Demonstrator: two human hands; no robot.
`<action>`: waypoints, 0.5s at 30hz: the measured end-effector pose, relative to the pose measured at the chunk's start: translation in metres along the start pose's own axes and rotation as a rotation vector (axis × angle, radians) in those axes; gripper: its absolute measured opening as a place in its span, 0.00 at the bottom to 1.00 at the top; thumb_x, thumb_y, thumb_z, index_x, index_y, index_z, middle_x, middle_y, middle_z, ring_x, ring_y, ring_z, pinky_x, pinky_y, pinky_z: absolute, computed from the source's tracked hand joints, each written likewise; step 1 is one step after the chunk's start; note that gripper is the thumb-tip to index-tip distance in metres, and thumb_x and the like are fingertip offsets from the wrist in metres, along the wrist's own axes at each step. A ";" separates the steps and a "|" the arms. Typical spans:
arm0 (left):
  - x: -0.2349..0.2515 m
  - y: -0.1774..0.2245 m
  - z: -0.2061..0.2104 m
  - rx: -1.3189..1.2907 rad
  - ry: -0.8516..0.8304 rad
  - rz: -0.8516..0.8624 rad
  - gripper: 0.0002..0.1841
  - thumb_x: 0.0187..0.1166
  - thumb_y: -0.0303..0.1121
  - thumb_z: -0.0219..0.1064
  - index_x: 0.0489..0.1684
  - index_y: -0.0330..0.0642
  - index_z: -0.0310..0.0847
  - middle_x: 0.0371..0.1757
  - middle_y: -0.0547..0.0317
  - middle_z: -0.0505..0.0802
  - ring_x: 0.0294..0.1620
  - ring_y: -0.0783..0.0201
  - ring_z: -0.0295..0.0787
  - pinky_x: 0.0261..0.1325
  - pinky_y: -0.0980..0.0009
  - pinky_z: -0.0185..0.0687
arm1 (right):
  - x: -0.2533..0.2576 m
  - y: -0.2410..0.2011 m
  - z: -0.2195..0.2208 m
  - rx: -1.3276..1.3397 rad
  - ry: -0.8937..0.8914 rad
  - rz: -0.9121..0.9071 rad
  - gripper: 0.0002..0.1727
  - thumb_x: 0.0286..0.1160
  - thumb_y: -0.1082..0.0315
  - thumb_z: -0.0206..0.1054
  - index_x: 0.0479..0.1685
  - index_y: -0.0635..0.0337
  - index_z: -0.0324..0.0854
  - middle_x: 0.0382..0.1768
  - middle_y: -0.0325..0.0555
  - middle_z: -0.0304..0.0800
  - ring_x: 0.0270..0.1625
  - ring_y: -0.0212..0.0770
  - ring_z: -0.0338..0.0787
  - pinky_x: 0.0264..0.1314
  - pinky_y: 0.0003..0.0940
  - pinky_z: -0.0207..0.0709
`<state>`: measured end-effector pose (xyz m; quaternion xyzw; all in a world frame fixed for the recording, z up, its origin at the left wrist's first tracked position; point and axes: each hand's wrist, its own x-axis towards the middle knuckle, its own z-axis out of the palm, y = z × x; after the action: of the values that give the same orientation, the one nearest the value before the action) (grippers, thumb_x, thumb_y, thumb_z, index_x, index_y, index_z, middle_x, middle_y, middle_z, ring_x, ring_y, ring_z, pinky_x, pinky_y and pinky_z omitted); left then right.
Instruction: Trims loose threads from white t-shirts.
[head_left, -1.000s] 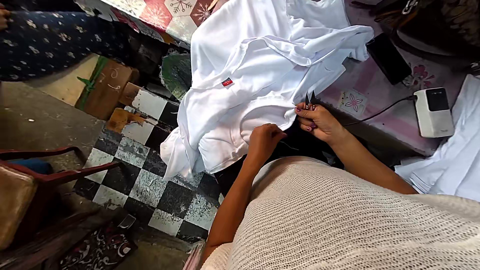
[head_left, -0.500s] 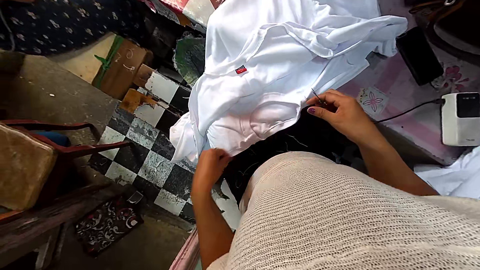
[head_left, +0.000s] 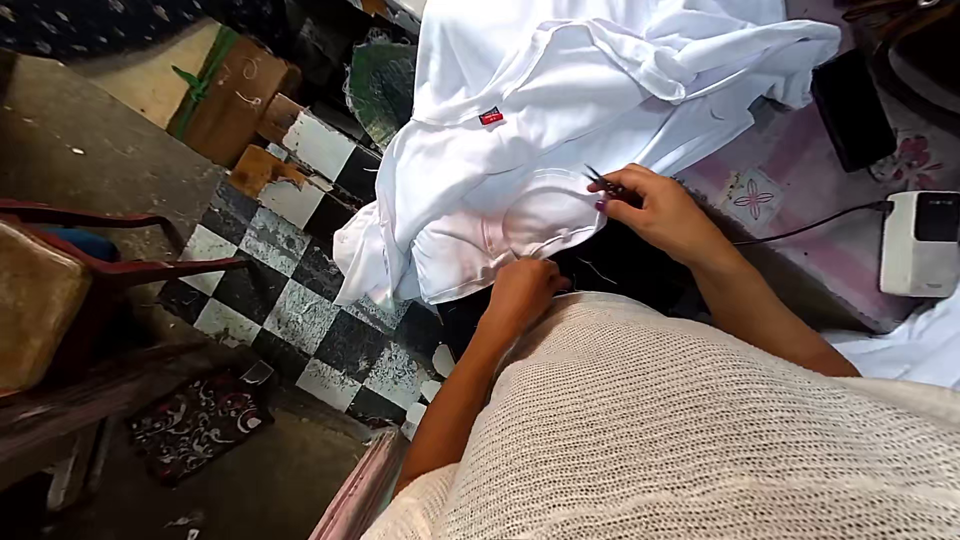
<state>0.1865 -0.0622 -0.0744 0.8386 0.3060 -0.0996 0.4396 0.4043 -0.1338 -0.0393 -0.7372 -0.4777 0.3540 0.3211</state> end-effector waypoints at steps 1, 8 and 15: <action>-0.009 0.003 0.001 0.049 0.182 -0.087 0.21 0.84 0.44 0.66 0.31 0.31 0.89 0.29 0.39 0.91 0.36 0.37 0.92 0.41 0.35 0.82 | -0.001 0.002 -0.001 0.042 0.005 0.025 0.12 0.80 0.69 0.66 0.57 0.62 0.87 0.48 0.47 0.86 0.41 0.34 0.83 0.46 0.31 0.78; -0.002 -0.020 0.009 0.238 0.506 -0.434 0.16 0.81 0.34 0.66 0.46 0.24 0.86 0.45 0.30 0.90 0.45 0.31 0.91 0.41 0.35 0.81 | 0.033 -0.023 0.064 0.178 -0.147 -0.097 0.09 0.80 0.69 0.67 0.46 0.64 0.91 0.42 0.47 0.91 0.41 0.34 0.87 0.49 0.33 0.82; -0.032 -0.042 0.009 -0.751 0.889 -0.282 0.08 0.84 0.27 0.63 0.48 0.29 0.83 0.39 0.53 0.93 0.38 0.63 0.94 0.50 0.61 0.92 | 0.041 -0.011 0.107 0.132 -0.265 -0.076 0.09 0.77 0.71 0.70 0.49 0.64 0.92 0.41 0.51 0.94 0.40 0.42 0.90 0.50 0.43 0.83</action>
<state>0.1369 -0.0650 -0.0940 0.5385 0.5831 0.3184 0.5182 0.3230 -0.0772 -0.0976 -0.6426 -0.5193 0.4664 0.3160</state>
